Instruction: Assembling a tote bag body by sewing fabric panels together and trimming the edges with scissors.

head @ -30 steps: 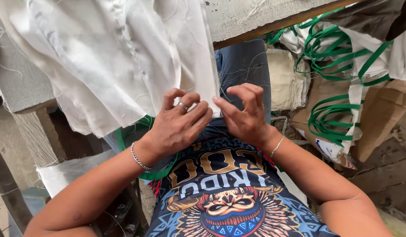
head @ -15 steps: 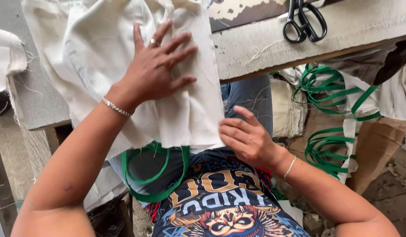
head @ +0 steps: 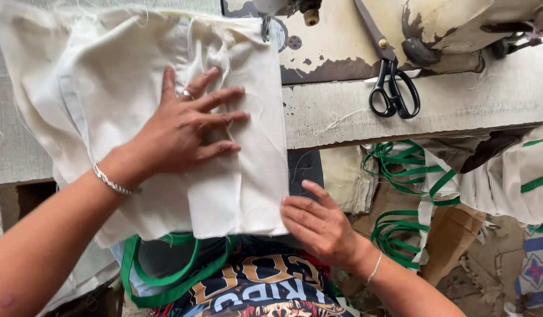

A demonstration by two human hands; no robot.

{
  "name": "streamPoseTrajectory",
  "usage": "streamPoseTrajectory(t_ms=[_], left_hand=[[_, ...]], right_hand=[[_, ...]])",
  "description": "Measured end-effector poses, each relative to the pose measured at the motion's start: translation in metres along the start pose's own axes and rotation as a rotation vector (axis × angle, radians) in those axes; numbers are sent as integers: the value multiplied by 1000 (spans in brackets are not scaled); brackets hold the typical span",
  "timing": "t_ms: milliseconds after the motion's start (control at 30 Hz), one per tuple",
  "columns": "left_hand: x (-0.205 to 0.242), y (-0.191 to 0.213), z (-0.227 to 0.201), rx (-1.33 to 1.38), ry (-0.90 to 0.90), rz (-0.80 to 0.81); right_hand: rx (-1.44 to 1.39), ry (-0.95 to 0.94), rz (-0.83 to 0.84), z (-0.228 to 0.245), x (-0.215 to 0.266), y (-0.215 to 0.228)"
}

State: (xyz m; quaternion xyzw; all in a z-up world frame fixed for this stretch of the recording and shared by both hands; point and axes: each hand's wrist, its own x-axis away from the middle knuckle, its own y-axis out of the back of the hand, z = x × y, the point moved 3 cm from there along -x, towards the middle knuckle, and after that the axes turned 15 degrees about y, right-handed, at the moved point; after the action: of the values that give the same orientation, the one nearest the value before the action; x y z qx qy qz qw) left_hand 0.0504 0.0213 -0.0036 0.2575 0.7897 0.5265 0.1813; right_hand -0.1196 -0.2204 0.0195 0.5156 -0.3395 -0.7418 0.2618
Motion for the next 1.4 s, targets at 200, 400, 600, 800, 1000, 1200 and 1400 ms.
streamPoseTrajectory(t_ms=[200, 400, 600, 800, 1000, 1200, 1400], left_hand=[[-4, 5, 14, 16, -30, -2], [-21, 7, 32, 9, -67, -13], [-65, 16, 70, 15, -88, -3], [-102, 28, 88, 50, -110, 47], [-46, 3, -28, 26, -306, -122], [-25, -28, -36, 104, -226, -149], [-24, -23, -39, 21, -231, -203]], right_hand=[[7, -7, 21, -8, -7, 8], [12, -18, 33, -29, -16, 9], [76, 10, 0, -73, -27, 3], [149, -37, 34, -115, -39, -3], [8, -66, 7, -113, -47, 7], [-152, -192, -101, -114, -33, 6], [129, -113, -85, -112, -36, -1]])
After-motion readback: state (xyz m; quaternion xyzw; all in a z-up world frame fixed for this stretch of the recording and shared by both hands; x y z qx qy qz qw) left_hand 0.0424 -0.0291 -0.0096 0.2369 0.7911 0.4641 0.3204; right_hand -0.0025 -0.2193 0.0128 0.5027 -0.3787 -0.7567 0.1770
